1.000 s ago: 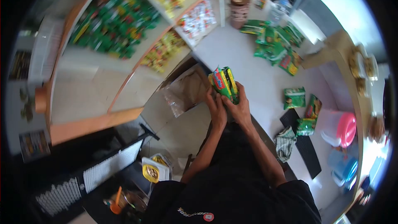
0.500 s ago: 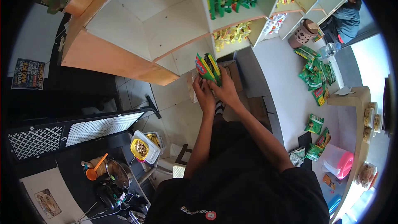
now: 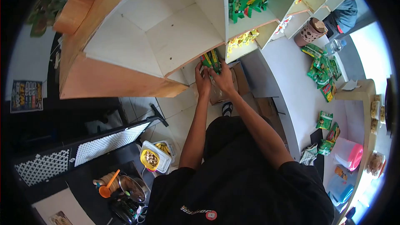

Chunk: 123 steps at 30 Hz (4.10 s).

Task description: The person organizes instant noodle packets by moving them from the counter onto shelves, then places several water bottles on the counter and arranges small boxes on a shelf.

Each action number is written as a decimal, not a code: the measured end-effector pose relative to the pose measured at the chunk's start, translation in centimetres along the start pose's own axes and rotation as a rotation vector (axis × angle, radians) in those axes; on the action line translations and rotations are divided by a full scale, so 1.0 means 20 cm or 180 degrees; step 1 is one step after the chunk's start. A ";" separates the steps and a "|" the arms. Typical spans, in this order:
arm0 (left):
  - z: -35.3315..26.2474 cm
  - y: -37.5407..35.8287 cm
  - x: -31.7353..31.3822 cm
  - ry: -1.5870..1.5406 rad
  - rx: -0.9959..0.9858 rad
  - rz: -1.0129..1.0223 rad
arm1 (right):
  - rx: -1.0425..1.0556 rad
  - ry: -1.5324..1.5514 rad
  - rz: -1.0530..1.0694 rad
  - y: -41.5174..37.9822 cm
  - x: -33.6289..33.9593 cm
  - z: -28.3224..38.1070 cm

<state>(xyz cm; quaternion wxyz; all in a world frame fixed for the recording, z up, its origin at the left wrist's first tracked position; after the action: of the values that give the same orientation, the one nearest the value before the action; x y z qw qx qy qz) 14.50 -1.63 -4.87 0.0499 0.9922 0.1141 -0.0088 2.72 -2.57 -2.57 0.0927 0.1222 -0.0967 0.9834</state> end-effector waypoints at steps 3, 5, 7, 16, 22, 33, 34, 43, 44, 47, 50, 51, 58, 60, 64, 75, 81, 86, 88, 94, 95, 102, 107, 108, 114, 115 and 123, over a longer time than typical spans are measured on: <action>0.04 0.02 0.00 0.0013 -0.0032 0.0009 | -0.0356 0.0506 -0.0254 -0.02 -0.01 -0.08; 0.07 0.02 0.00 0.0106 0.0038 0.0015 | -0.0764 0.0701 -0.0686 -0.06 -0.03 -0.15; 0.07 0.01 0.00 0.0264 0.0133 0.0066 | -0.1259 0.0861 -0.0868 -0.11 -0.02 -0.15; 0.08 0.12 -0.04 0.0015 0.0139 0.0278 | -0.1725 0.1511 -0.0255 -0.04 -0.09 -0.05; 0.06 0.30 -0.03 0.0269 0.0192 0.0333 | -0.1504 0.1706 -0.0018 0.14 -0.27 -0.14; 0.09 0.39 0.01 0.0343 0.0306 0.0400 | -0.1668 0.1524 0.0220 0.15 -0.27 -0.08; 0.10 0.38 0.02 0.0290 0.0260 0.0404 | -0.1631 0.1498 0.0221 0.14 -0.25 -0.07; 0.11 0.29 0.06 0.0111 0.0399 0.0199 | -0.1681 0.1212 -0.0025 0.13 -0.17 -0.23; 0.12 0.28 0.07 0.0125 0.0404 0.0155 | -0.1677 0.1215 -0.0017 0.12 -0.17 -0.24; 0.16 0.24 0.12 0.0073 0.0462 0.0074 | -0.1667 0.1166 0.0025 0.11 -0.16 -0.25; 0.16 0.10 0.11 0.0077 0.0667 0.0041 | -0.1640 0.0914 -0.0036 0.05 -0.08 -0.24; 0.15 0.04 0.08 0.0091 0.0767 0.0070 | -0.1586 0.0709 0.0090 0.06 -0.07 -0.25; -0.06 -0.27 -0.44 0.0019 0.1153 0.1460 | -0.1854 0.0745 0.0064 -0.15 0.55 -0.21; -0.08 -0.33 -0.65 -0.0048 0.1116 0.1986 | -0.1798 0.0986 -0.0301 -0.23 0.81 -0.25; -0.16 -0.57 -1.12 -0.0177 0.0996 0.2954 | -0.1670 0.1693 -0.1395 -0.42 1.30 -0.52; -0.32 -1.55 -2.24 0.0436 -0.1434 0.4517 | -0.1590 0.2142 -0.4494 -1.48 2.45 -0.86; -0.24 -1.83 -2.59 0.1588 -0.3156 0.4447 | -0.2679 0.1169 -0.5481 -1.73 2.62 -1.20; -0.07 -1.85 -2.66 0.2086 -0.2780 0.4715 | -0.3372 0.1126 -0.5299 -1.77 2.66 -1.30; -0.08 -1.86 -2.66 0.2009 -0.2639 0.4690 | -0.3465 0.1172 -0.5188 -1.78 2.69 -1.31; -0.09 -1.92 -2.69 0.1309 -0.1191 0.4592 | -0.3253 0.1296 -0.5128 -1.78 2.72 -1.34; -0.08 -1.95 -2.68 0.1093 -0.0887 0.4566 | -0.3225 0.1363 -0.5111 -1.78 2.72 -1.33; -0.22 -2.22 -2.65 0.0591 -0.0806 0.5031 | -0.2533 0.2443 -0.5285 -1.77 2.70 -1.37; -0.19 -2.23 -2.64 0.0512 -0.0747 0.5107 | -0.2343 0.3133 -0.4636 -1.76 2.72 -1.32; -0.18 -2.22 -2.64 0.0506 -0.0714 0.5125 | -0.2282 0.3156 -0.4584 -1.74 2.73 -1.25; -0.12 -2.17 -2.59 -0.0293 0.0420 0.4925 | -0.1587 0.3386 -0.4181 -1.61 2.67 -1.06; -0.11 -2.16 -2.56 -0.0500 0.0733 0.4828 | -0.1554 0.3321 -0.4145 -1.60 2.67 -1.04; -0.23 -1.86 -2.36 -0.0456 0.0573 0.4057 | -0.1399 0.2039 -0.3602 -1.40 2.59 -0.82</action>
<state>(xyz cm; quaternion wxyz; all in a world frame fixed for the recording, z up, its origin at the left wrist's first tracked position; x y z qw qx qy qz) -39.92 24.28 -2.55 -0.0305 0.8626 -0.5021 -0.0532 -44.57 36.07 -0.11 0.6388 -0.1647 -0.1831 0.7289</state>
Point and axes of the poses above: each hand's wrist, its own y-axis towards the middle knuckle, its own x-axis out of the back of the hand, z = x × y, the point moved 5 cm from there along y, towards the middle knuckle, and after that the axes turned 14 degrees about -x, right-handed, at the moved point
